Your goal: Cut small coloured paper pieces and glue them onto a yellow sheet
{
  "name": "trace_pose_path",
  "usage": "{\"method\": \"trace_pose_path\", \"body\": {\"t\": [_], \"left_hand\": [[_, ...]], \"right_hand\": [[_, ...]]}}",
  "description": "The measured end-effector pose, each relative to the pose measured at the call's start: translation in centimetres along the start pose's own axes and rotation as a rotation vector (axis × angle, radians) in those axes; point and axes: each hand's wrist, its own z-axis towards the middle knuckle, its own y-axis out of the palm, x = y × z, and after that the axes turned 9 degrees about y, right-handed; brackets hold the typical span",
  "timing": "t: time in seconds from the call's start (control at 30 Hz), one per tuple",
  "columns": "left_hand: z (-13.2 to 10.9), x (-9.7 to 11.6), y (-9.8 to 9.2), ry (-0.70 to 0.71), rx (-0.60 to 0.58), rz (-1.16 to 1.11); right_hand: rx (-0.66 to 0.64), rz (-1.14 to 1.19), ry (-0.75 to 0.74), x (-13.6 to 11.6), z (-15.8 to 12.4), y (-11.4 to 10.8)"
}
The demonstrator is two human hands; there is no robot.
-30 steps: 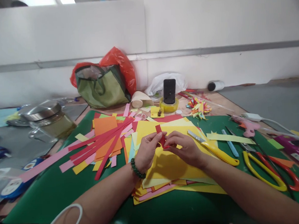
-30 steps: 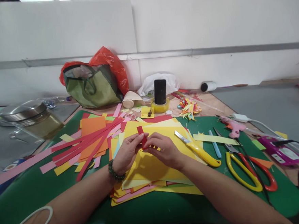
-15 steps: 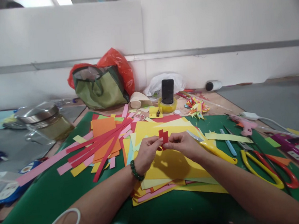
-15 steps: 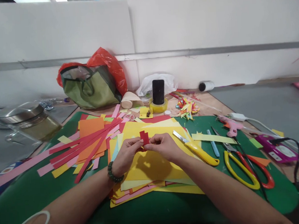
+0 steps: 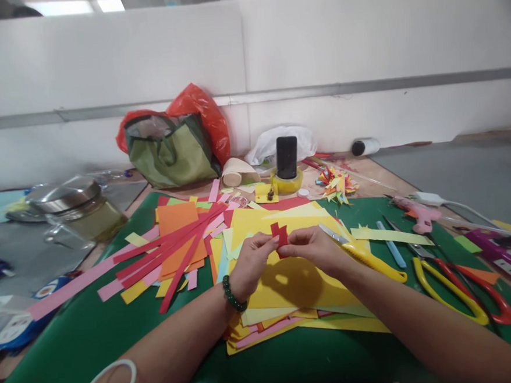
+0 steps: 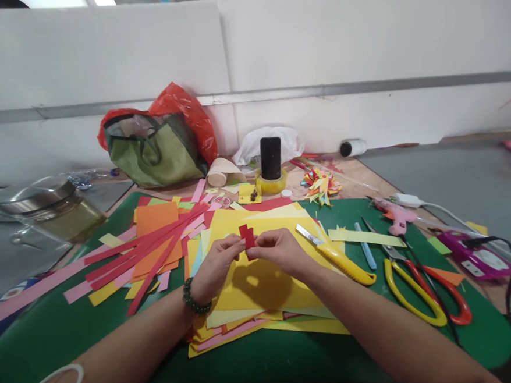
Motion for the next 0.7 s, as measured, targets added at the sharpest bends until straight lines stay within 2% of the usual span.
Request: {"method": "trace_pose_path", "body": {"t": [0.1, 0.3, 0.43, 0.7], "left_hand": [[0.1, 0.2, -0.1, 0.007, -0.048, 0.035], [0.3, 1.1, -0.2, 0.115, 0.011, 0.148], [0.1, 1.0, -0.3, 0.105, -0.015, 0.184], [-0.1, 1.5, -0.2, 0.064, 0.003, 0.091]], "right_hand": [[0.000, -0.020, 0.024, -0.2, -0.1, -0.2], [0.003, -0.076, 0.097, -0.3, -0.2, -0.2], [0.010, -0.087, 0.113, -0.3, 0.0, -0.1], [0.005, -0.108, 0.093, -0.3, -0.2, -0.2]]}}
